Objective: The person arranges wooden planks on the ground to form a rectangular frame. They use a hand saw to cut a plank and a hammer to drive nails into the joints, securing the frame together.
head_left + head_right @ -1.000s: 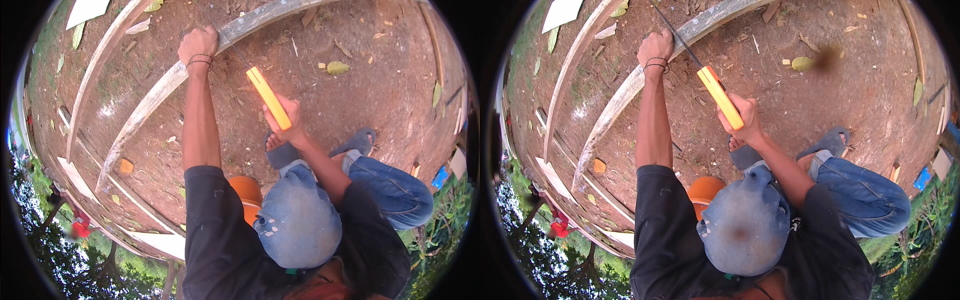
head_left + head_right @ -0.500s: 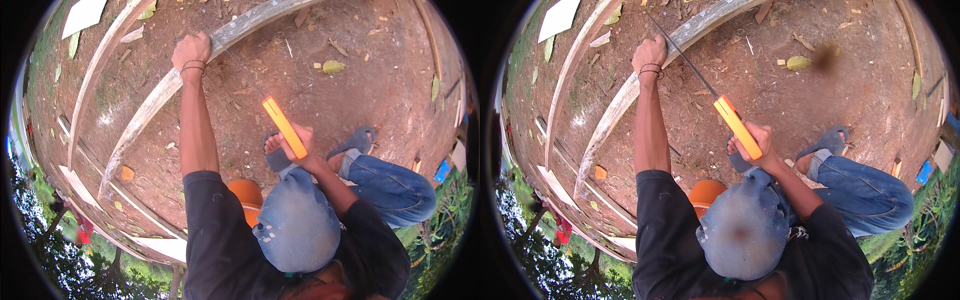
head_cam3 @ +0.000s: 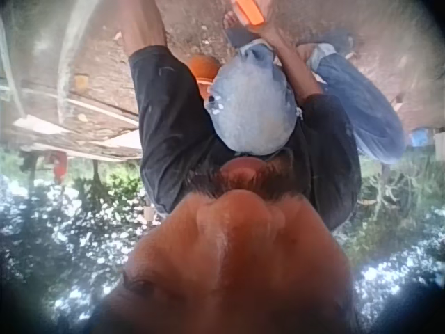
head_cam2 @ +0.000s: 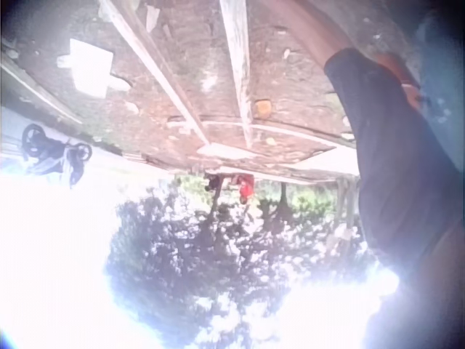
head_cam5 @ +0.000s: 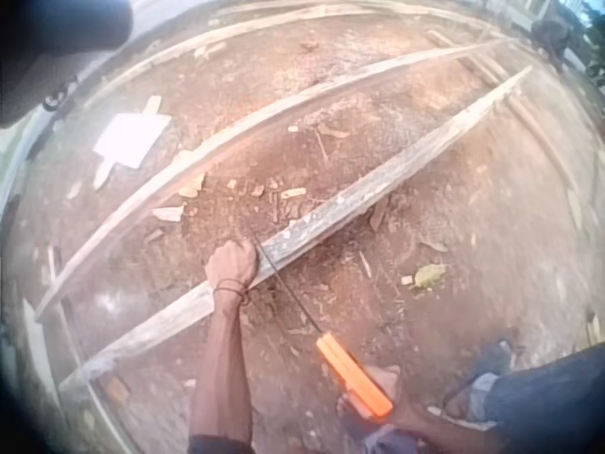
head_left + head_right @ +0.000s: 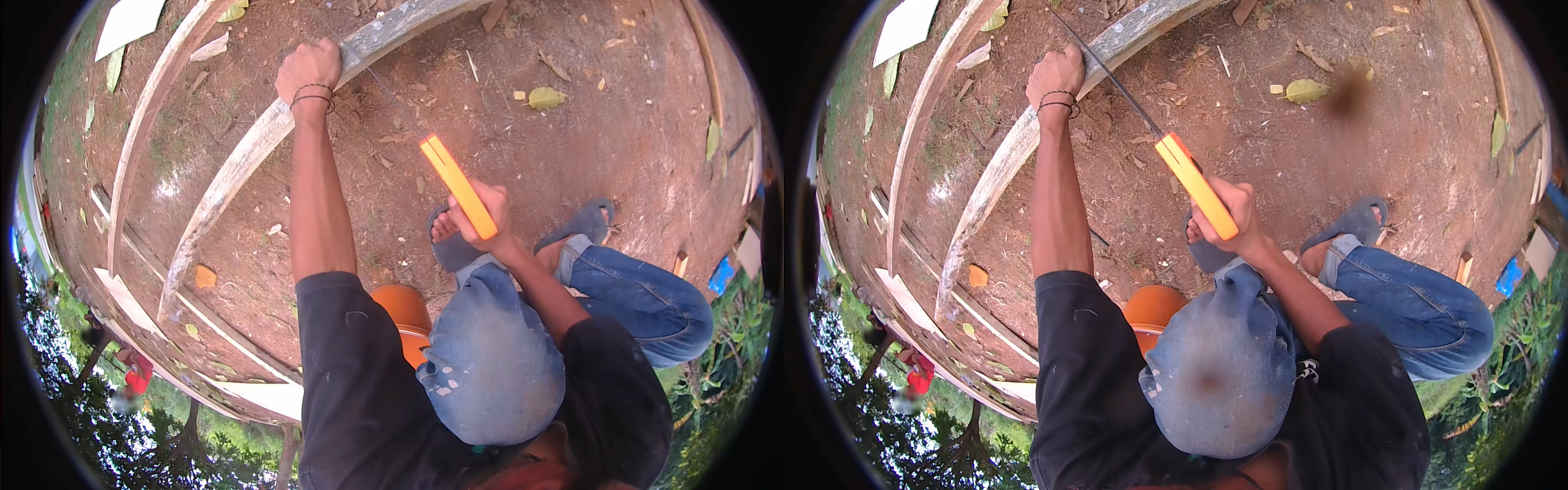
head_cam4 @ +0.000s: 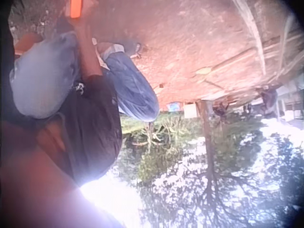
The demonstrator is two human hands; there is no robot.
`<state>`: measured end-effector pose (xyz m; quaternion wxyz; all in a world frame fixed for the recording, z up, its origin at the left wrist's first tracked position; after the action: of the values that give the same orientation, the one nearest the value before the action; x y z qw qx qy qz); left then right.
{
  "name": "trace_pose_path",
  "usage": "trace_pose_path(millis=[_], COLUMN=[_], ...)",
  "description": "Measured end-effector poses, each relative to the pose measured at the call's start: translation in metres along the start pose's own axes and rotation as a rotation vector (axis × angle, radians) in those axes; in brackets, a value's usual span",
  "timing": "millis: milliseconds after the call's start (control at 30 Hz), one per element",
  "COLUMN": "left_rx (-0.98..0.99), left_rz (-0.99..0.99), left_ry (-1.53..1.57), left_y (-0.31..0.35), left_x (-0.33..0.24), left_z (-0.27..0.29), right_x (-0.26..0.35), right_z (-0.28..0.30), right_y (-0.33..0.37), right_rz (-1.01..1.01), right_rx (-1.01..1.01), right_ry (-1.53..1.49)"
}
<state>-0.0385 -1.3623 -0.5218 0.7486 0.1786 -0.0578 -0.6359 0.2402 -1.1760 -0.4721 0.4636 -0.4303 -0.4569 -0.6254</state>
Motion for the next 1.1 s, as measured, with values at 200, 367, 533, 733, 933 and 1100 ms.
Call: trace_pose_path(millis=[200,367,533,733,933,1100], left_rx=[0.039,0.019,0.022,0.081,0.047,0.012], left_rz=[-0.005,-0.004,-0.034,0.004,-0.027,-0.012], left_ry=[0.014,0.013,0.002,-0.006,-0.009,-0.021], left_y=[-0.011,-0.003,-0.011,-0.014,-0.012,-0.008], left_x=[-0.004,-0.001,-0.008,0.004,-0.011,0.001], left_z=[0.002,0.002,0.001,-0.003,-0.001,0.003], right_x=[0.003,0.012,0.006,0.020,-0.002,0.023], right_z=[-0.020,0.011,-0.021,0.010,-0.020,0.009], right_y=[-0.059,0.018,-0.067,0.015,-0.067,0.004], right_rz=[-0.014,0.028,-0.003,-0.032,0.006,-0.103], right_rx=[0.019,0.025,0.033,0.031,-0.010,0.060], right_ry=[0.051,0.017,0.065,-0.006,0.010,-0.065])
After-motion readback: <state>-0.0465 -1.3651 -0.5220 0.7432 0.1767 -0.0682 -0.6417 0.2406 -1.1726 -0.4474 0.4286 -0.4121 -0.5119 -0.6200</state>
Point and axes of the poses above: each hand's wrist, its own y-axis away from the middle knuckle, its own z-axis out of the back of the hand, x = y × z, the point moved 5 cm from there along -y, towards the middle knuckle, and after that the axes turned 1 degree about -y, right-handed, at the moved point
